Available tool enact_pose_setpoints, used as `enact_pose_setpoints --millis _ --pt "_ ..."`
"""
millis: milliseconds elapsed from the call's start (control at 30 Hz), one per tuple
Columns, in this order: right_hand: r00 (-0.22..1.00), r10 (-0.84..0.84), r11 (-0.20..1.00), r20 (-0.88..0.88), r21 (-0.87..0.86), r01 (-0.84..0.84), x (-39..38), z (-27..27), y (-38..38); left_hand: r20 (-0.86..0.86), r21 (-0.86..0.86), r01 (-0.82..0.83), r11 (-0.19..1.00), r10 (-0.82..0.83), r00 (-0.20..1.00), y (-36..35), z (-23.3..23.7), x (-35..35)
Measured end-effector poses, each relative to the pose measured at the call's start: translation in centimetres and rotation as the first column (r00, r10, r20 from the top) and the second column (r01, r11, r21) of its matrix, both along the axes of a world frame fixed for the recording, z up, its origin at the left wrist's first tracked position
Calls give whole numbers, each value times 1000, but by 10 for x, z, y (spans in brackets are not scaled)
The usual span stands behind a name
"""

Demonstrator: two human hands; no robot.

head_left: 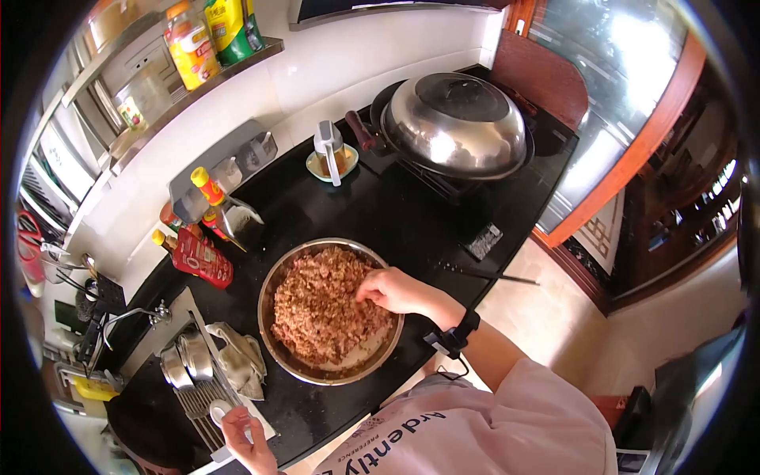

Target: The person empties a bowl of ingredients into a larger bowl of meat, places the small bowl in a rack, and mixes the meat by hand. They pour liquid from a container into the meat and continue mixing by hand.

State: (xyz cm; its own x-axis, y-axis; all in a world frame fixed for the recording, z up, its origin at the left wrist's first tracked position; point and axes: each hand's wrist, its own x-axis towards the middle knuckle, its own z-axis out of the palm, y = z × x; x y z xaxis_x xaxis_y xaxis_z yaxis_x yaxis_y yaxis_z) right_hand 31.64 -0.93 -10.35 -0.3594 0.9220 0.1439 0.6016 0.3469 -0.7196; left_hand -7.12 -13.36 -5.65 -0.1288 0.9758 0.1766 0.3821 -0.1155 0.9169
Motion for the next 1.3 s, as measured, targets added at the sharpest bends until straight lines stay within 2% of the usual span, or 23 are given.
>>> enact_pose_setpoints --millis 67,100,133,200,267,333,367,400,467,500,567,600,700,733,800,833,900,933,1000,1133,1200,1233,1300 --pt "954 -62 996 -293 40 77 11 0 19 -25 37 4 999 -3 1000 9 12 26" --pt "850 -137 990 -508 -99 100 14 -19 34 33 4 20 1000 -20 999 15 24 42" --pt "821 -120 990 -558 -10 138 17 -26 45 57 28 55 998 -56 997 22 38 66" --pt "865 -95 988 -493 58 141 17 -36 57 63 39 101 994 -103 993 38 55 101" --pt "896 -81 989 -436 -145 18 13 -23 35 31 42 152 987 -154 988 54 71 124" --pt "911 163 981 -379 157 -110 -5 -67 18 -5 2 226 974 -226 974 69 91 142" --pt "963 140 983 -231 145 -109 -11 -66 1 -24 -17 275 961 -275 961 79 101 146" --pt "972 214 975 -95 82 -207 -5 -27 -6 -41 -38 318 947 -320 947 89 112 152" --pt "905 281 946 -320 249 -206 -9 -6 -6 27 -145 350 925 -350 936 113 135 172" --pt "897 301 941 -325 254 -223 -10 -4 1 55 -274 355 894 -354 934 128 148 183" --pt "890 377 925 -258 157 -347 -8 -7 18 -34 -348 433 832 -473 881 167 156 197" --pt "927 373 922 -34 -94 -375 -10 -21 25 -47 -384 443 810 -497 867 186 154 206" --pt "854 292 956 -431 102 -276 8 -3 11 -100 -486 438 757 -546 832 250 137 230" --pt "813 272 960 -515 92 -263 19 5 11 -86 -487 430 760 -532 843 268 125 240" --pt "575 6 890 -818 -258 -377 38 -2 5 -24 -499 422 757 -499 867 303 97 257" --pt "581 20 893 -814 -247 -376 50 -1 4 23 -508 423 750 -480 877 321 83 267" --pt "349 -245 792 -905 -394 -466 75 4 3 -9 -537 319 781 -384 923 354 52 290" --pt "355 -235 800 -905 -388 -458 87 4 2 -10 -547 298 782 -363 932 372 31 297" --pt "278 -379 712 -883 -470 -522 111 6 0 -46 -577 231 783 -314 948 393 15 320" --pt "197 -399 774 -895 -445 -450 144 9 -9 -44 -487 214 846 -269 962 464 -80 329" --pt "244 -411 786 -878 -477 -393 154 15 -17 190 -194 252 948 -215 958 493 -134 333" --pt "285 -429 795 -857 -508 -330 157 19 -20 60 -9 143 990 -143 988 509 -157 336" --pt "340 -435 803 -834 -530 -272 158 24 -22 126 -76 86 993 -76 989 477 -109 350"
